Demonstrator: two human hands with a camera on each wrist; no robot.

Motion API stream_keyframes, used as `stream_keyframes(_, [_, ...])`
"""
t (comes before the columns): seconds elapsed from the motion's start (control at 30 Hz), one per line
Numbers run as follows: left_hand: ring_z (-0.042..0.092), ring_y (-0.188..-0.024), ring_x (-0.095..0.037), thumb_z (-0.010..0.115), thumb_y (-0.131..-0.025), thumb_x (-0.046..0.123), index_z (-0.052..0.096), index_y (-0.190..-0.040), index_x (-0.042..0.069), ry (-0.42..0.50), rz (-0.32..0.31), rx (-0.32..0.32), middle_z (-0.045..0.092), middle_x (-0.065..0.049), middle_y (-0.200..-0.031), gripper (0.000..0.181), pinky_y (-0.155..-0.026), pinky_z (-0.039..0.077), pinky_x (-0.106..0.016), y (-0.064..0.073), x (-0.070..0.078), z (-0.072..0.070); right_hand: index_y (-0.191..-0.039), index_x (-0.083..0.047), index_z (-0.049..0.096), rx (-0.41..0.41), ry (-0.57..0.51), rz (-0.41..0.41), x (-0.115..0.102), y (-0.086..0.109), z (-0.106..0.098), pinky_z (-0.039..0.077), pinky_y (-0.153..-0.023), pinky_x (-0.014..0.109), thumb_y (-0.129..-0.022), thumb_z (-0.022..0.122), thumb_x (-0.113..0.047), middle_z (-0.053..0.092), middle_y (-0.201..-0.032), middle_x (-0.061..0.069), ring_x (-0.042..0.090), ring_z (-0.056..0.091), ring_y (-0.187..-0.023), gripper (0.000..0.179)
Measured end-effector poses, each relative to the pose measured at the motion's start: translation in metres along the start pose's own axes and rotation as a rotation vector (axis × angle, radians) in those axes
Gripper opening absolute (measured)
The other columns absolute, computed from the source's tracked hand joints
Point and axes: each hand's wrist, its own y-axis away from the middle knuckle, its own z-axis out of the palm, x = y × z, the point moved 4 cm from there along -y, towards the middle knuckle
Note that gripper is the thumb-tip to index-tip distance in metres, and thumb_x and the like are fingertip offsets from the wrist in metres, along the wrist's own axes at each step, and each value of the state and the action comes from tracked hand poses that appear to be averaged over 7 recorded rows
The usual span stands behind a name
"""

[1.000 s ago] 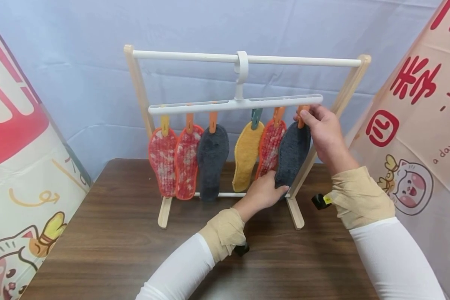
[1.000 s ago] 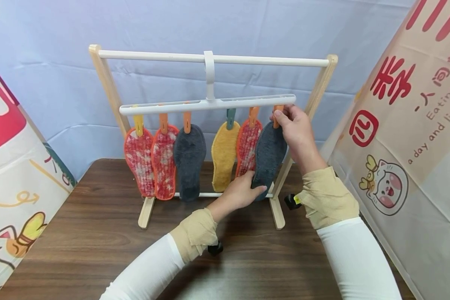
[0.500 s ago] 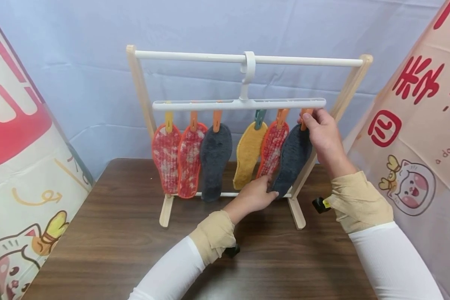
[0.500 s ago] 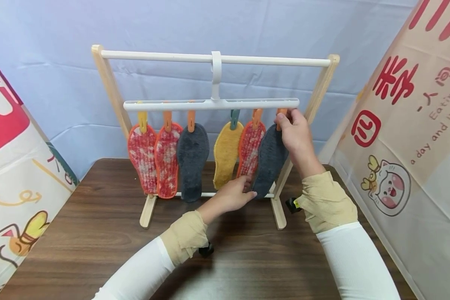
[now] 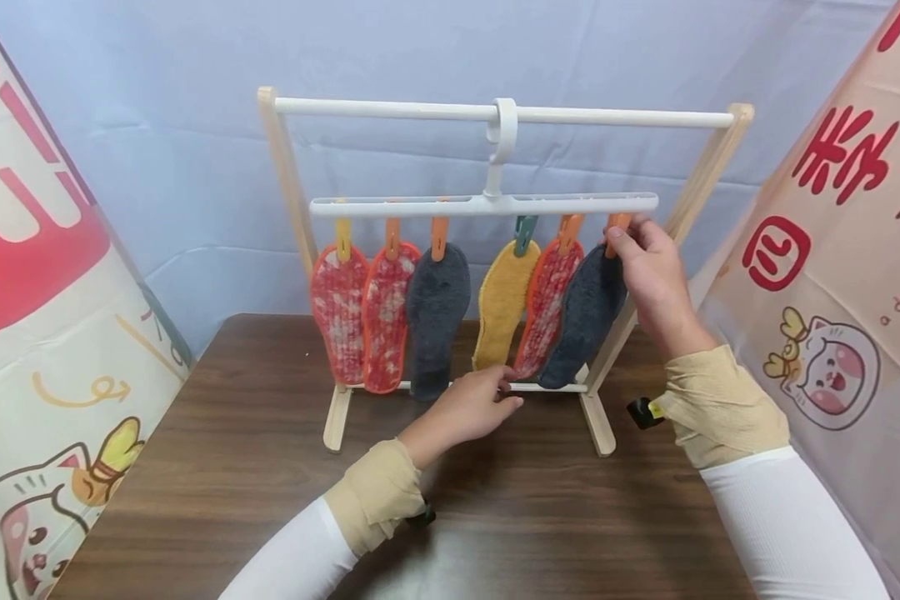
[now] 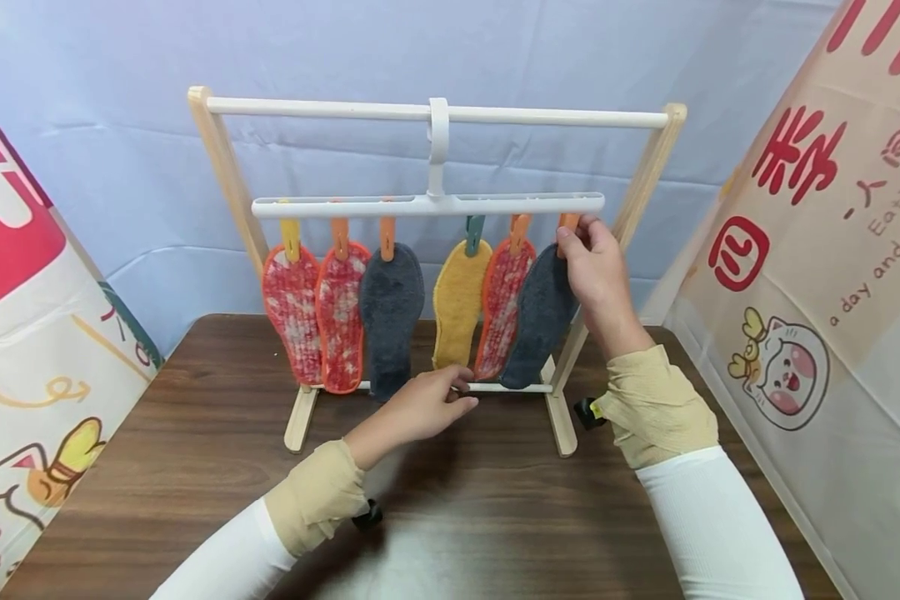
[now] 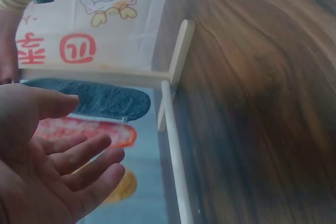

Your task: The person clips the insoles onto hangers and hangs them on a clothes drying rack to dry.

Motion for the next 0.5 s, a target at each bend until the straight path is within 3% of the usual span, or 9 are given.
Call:
stream_keyframes(0.07, [0.066, -0.114, -0.018, 0.061, -0.102, 0.039, 0.058, -0.139, 0.015, -0.003, 0.002, 0.003, 0.069, 0.0, -0.126, 0.044, -0.095, 0.052, -0.037, 0.007, -0.005, -0.005, -0.116, -0.011, 0.055, 0.01, 0.04, 0.014, 0.001, -0.001, 0.0, 0.034, -0.107, 0.032, -0.106, 0.052, -0.032, 0.057, -0.111, -0.006, 0.013, 0.051, -0.118, 0.024])
stream_keyframes(0.17, [0.065, -0.115, -0.018, 0.06, -0.102, 0.039, 0.058, -0.139, 0.015, 0.0, 0.007, 0.014, 0.069, -0.001, -0.126, 0.044, -0.095, 0.052, -0.038, 0.017, -0.014, -0.014, -0.134, -0.007, 0.053, 0.009, 0.095, 0.027, 0.001, 0.0, -0.001, 0.034, -0.111, 0.032, -0.106, 0.05, -0.034, 0.055, -0.128, 0.004, 0.018, 0.046, -0.13, 0.038])
stream_keyframes(0.27, [0.064, -0.117, -0.019, 0.061, -0.102, 0.038, 0.058, -0.139, 0.014, 0.003, 0.006, 0.032, 0.069, -0.002, -0.126, 0.044, -0.097, 0.051, -0.041, 0.027, -0.021, -0.024, -0.152, -0.004, 0.039, -0.003, 0.137, -0.002, 0.002, 0.002, -0.002, 0.033, -0.115, 0.035, -0.107, 0.048, -0.031, 0.049, -0.146, 0.015, 0.023, 0.043, -0.137, 0.053])
stream_keyframes(0.37, [0.064, -0.118, -0.021, 0.062, -0.101, 0.037, 0.058, -0.138, 0.012, 0.006, 0.001, 0.056, 0.069, -0.003, -0.127, 0.044, -0.098, 0.05, -0.044, 0.036, -0.029, -0.034, -0.156, -0.003, 0.033, 0.004, 0.198, -0.095, 0.003, 0.007, -0.003, 0.033, -0.117, 0.038, -0.107, 0.049, -0.026, 0.044, -0.153, 0.019, 0.027, 0.043, -0.142, 0.056])
stream_keyframes(0.5, [0.064, -0.118, -0.021, 0.063, -0.101, 0.037, 0.058, -0.137, 0.012, 0.022, -0.024, 0.084, 0.068, -0.003, -0.129, 0.045, -0.097, 0.051, -0.045, 0.046, -0.04, -0.045, -0.154, -0.001, 0.036, 0.07, 0.314, -0.288, 0.007, 0.019, -0.005, 0.032, -0.118, 0.044, -0.103, 0.054, -0.016, 0.043, -0.154, 0.021, 0.033, 0.041, -0.144, 0.056])
